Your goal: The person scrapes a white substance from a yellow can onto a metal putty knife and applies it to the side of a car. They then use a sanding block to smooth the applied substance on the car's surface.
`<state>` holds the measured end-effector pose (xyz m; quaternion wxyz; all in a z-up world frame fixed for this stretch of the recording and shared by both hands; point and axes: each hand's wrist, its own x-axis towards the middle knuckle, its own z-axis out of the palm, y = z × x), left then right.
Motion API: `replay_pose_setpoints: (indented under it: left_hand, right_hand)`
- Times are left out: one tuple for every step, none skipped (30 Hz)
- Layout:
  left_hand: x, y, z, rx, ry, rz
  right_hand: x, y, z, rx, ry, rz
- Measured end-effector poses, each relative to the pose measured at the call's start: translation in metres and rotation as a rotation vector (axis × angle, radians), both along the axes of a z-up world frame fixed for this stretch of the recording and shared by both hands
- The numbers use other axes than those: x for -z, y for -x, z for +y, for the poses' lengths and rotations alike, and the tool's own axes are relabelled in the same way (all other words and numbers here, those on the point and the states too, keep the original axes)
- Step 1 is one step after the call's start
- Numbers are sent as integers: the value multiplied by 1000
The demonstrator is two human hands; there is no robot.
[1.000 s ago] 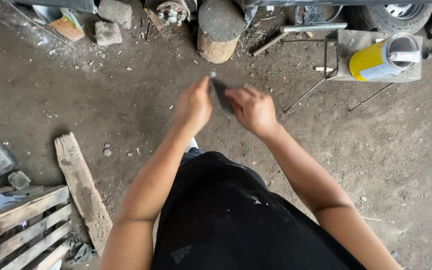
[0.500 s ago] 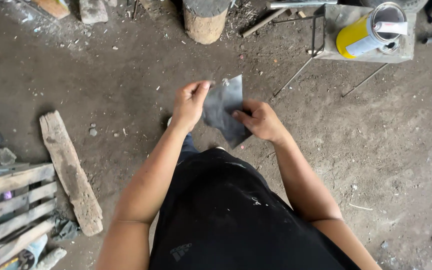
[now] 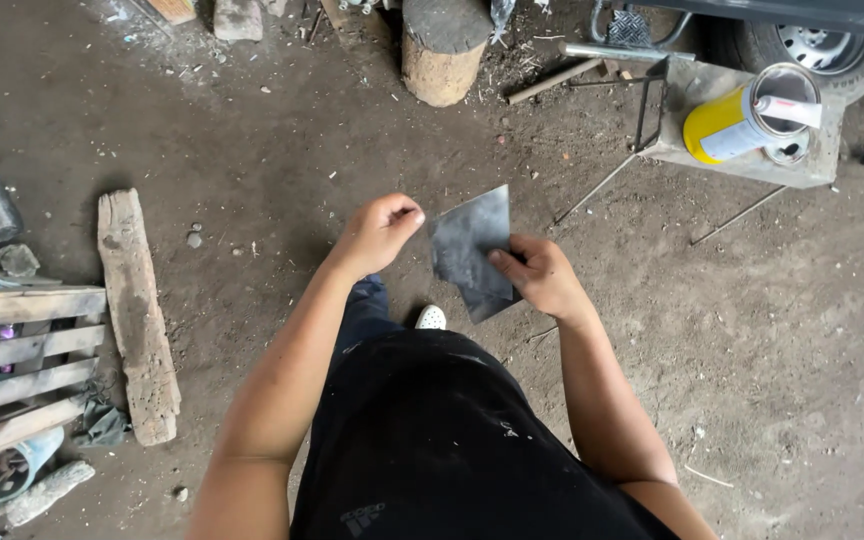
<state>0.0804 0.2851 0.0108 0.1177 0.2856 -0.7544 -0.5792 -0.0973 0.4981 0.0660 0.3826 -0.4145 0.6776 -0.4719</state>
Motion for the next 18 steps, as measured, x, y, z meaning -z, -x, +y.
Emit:
replay_pose_setpoints:
  left_hand:
    - [0,-2,1,-9,1,-1]
    - [0,-5,2,-43,134,-159]
    - [-1,-9,3,-79,267,-317]
    - [0,-15,8,-89,268,-318]
    - [0,-18,11,-162,565,-217]
    - [0,-22,13,-231,861,-112]
    - [4,-24,13,-248,869,-108]
    - [9,-27,13,-243,810,-143]
    - [12,-29,9,-246,753,-176]
    - [10,-31,5,-270,765,-170]
    - [8,-33,2,-284,714,-190]
    - [6,-35,-2,-297,663,-209]
    - [10,-39,-8,-317,671,-201]
    - [14,-43,-14,-301,637,-237]
    - [19,-48,-20,-280,604,-274]
    - [24,-52,-25,-296,612,-267]
    - [29,-60,-29,-229,543,-347]
    - [34,-67,-34,-163,472,-424]
  right_hand:
    - [10,3,4,-9,1,-1]
    - [21,5,7,60,-84,29]
    - [31,7,10,127,-169,61]
    - [34,4,12,117,-165,61]
    - [38,3,10,128,-134,55]
    - [40,1,8,138,-103,49]
    - [35,-3,8,126,-92,58]
    - [29,-8,8,172,-93,-6]
    - [23,-12,3,211,-90,-68]
    - [37,-8,5,193,-75,-56]
    - [51,-5,9,236,-107,-55]
    - [66,-1,12,278,-139,-54]
    - [62,-4,7,264,-126,-42]
    - [59,-7,2,270,-51,-151]
    - [56,-12,-2,276,21,-263]
    - [55,-14,-9,263,32,-255]
    - [53,-20,-14,285,48,-316]
    - [52,-25,-19,306,62,-377]
